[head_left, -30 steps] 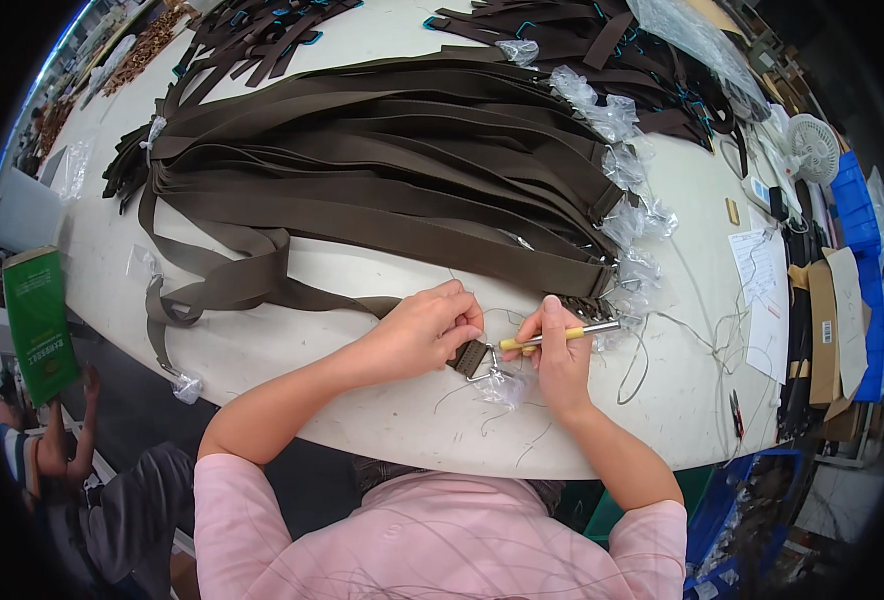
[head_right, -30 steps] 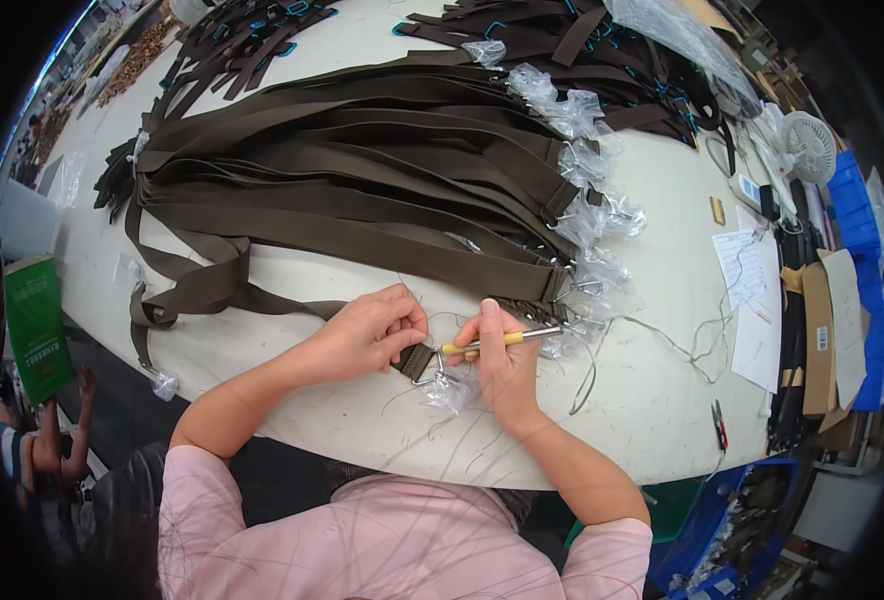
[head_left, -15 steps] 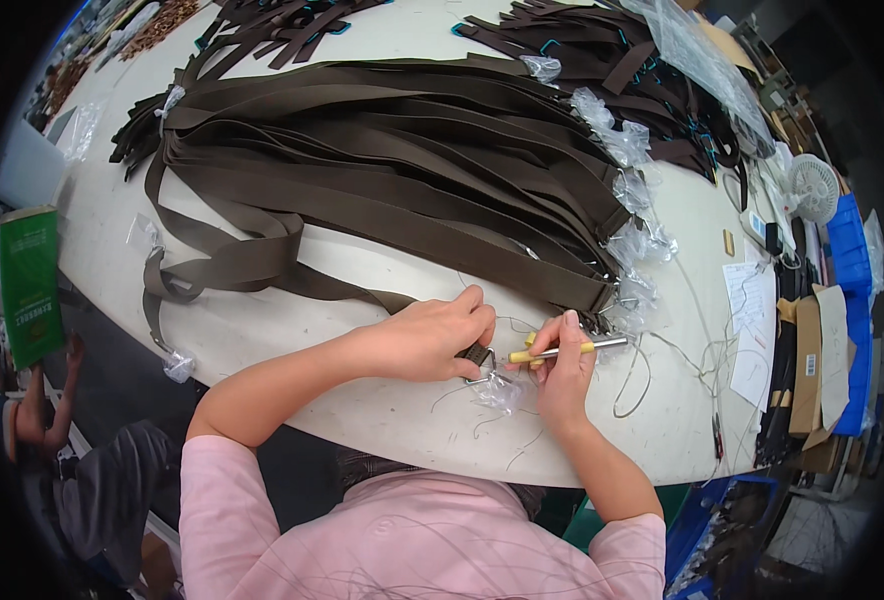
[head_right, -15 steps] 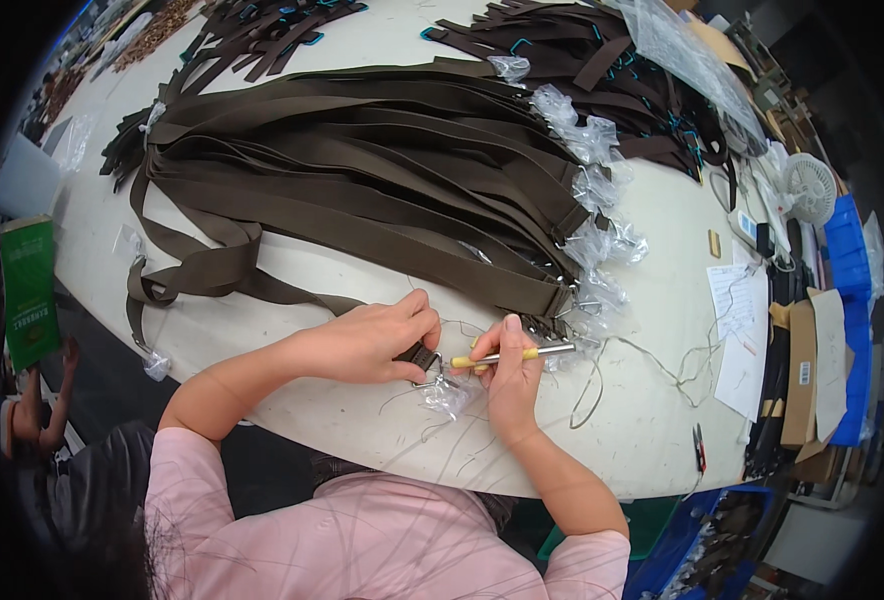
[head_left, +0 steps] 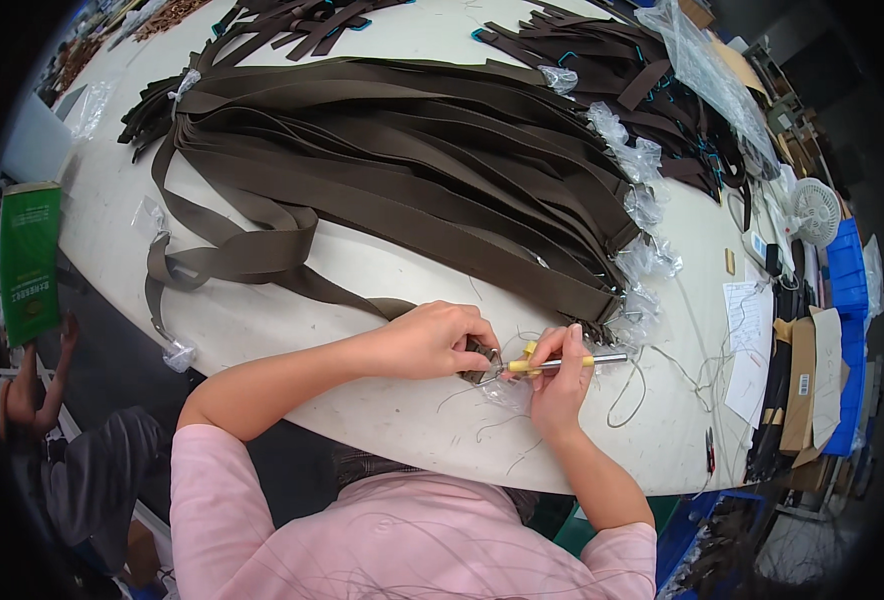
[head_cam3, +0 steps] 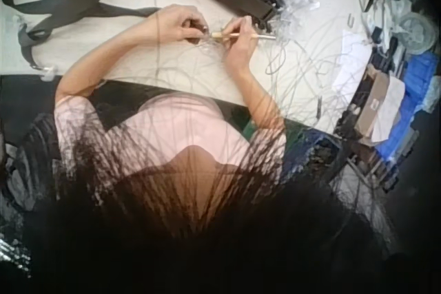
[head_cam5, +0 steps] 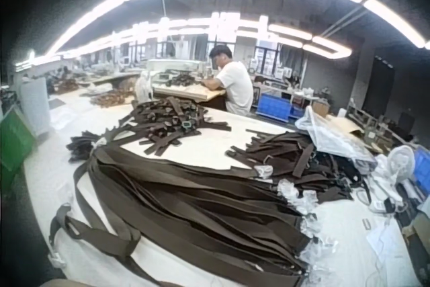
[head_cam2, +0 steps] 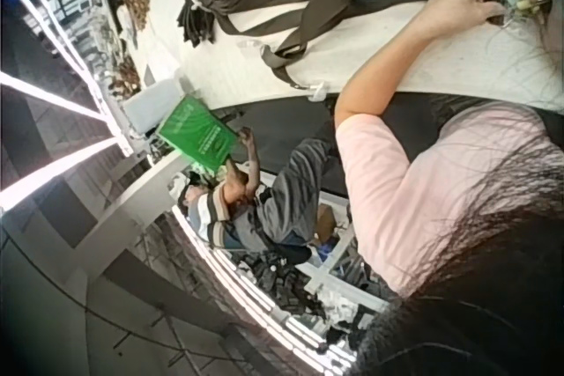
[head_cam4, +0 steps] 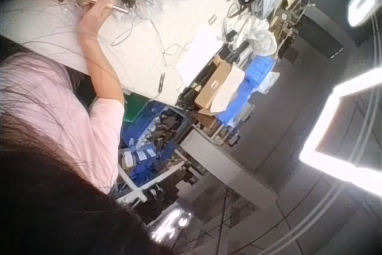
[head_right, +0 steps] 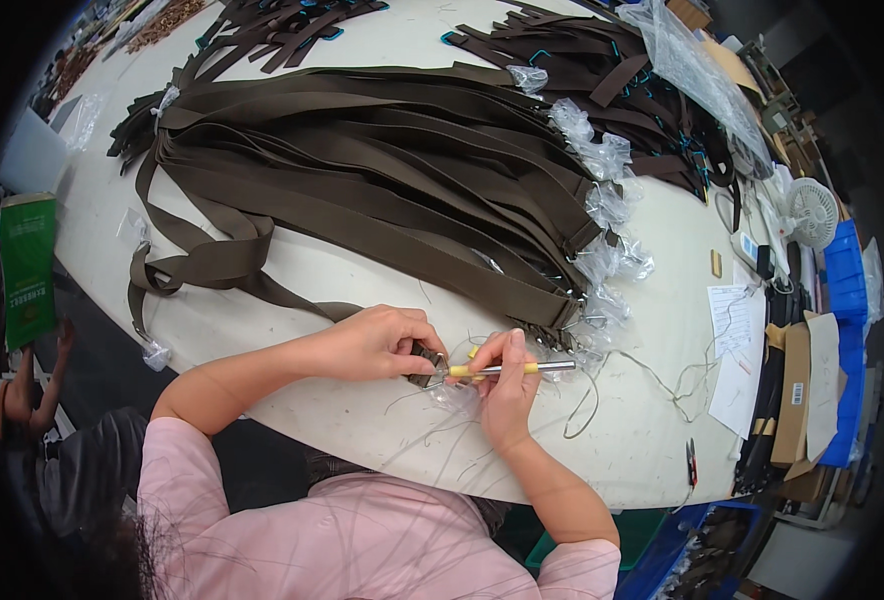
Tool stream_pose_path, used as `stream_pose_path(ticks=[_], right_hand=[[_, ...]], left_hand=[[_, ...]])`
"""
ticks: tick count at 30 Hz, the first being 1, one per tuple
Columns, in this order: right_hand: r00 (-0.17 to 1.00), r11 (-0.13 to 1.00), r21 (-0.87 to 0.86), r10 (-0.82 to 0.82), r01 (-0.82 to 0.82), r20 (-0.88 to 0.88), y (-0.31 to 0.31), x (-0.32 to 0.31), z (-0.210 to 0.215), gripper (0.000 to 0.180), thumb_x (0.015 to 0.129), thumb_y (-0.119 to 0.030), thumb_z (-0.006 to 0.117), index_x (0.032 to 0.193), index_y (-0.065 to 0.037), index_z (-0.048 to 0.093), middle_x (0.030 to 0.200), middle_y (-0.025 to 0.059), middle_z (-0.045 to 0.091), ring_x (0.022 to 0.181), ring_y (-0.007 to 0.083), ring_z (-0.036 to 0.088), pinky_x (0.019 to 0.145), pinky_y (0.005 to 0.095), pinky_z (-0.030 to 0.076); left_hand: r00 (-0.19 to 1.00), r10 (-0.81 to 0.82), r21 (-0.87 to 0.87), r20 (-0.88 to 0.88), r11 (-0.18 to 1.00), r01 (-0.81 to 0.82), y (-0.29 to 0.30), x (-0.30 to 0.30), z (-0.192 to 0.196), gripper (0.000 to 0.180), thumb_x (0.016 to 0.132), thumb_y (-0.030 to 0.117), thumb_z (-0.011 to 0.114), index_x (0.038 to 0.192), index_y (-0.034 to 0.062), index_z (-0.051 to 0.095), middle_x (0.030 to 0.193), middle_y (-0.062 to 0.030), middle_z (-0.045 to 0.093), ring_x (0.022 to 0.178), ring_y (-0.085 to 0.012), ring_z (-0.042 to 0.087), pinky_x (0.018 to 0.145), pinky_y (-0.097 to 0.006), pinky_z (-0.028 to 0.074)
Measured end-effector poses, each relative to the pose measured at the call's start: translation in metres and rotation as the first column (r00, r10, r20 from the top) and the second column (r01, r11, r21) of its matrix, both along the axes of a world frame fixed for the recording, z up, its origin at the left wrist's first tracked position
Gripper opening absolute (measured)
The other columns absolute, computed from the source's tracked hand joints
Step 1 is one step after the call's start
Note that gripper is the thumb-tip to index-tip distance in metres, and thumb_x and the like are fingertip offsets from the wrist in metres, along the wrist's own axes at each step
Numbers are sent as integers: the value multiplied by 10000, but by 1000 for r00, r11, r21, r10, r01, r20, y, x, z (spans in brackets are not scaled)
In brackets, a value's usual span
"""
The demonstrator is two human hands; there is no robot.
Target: The person uses a yellow-handled awl to stitch metal buckles onto the ends of long olive-green fabric straps. They repeatedly pierce the fabric and buckle, pull the thread through, and tighten the stitches to secure the hardware. The task is performed at a white workbench in a factory setting.
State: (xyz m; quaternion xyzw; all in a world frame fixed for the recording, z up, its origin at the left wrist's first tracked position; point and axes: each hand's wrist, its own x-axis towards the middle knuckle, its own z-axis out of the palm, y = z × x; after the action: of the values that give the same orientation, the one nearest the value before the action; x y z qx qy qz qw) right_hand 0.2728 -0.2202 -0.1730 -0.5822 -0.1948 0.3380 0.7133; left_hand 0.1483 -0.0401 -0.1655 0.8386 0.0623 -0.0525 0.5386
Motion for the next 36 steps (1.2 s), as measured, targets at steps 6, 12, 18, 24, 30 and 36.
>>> stream_pose_path(ticks=[6,12,18,24,30,36], right_hand=[[999,1000,-18,13,-12,42,-1,2,-2,576,1134,-405,347,714,-64,545,661,12,530,523,65,436,469,221,323],[996,995,-102,6,2,86,0,4,-7,542,1125,-403,397,749,-59,580,674,18,593,539,73,566,476,211,367],[996,984,-179,19,-3,86,5,1,2,495,1115,-380,445,787,-46,605,697,28,625,591,104,651,491,210,398],[993,986,-170,21,-1,117,7,1,-1,487,1127,-341,422,782,-46,597,684,36,616,551,109,659,429,188,360],[991,982,-188,52,-28,123,6,2,1,489,1112,-378,455,799,-40,616,712,40,648,600,102,650,497,210,393],[987,984,-177,44,-16,154,7,1,-1,477,1124,-333,436,786,-40,602,686,35,615,556,111,652,449,194,383]], left_hand=[[978,201,-17,54,980,-200,-13,1,1,130,900,178,767,970,68,762,847,-69,621,679,-173,618,640,-312,497],[941,338,-173,28,929,-328,-17,3,-3,117,936,94,731,908,-18,717,849,-63,623,704,-136,667,606,-247,569],[939,332,-217,-90,914,-344,-14,4,5,155,973,100,697,929,-48,680,867,-70,631,692,-108,668,615,-241,590],[933,349,-254,-85,898,-359,-15,3,2,173,987,116,685,943,-52,676,867,-64,637,682,-100,663,621,-241,583],[938,331,-240,-105,907,-347,-15,4,4,184,990,126,685,944,-52,680,861,-62,649,687,-99,664,630,-238,578],[933,341,-239,-118,902,-360,-16,4,5,181,986,128,690,949,-49,688,841,-57,660,677,-98,662,627,-237,576]])
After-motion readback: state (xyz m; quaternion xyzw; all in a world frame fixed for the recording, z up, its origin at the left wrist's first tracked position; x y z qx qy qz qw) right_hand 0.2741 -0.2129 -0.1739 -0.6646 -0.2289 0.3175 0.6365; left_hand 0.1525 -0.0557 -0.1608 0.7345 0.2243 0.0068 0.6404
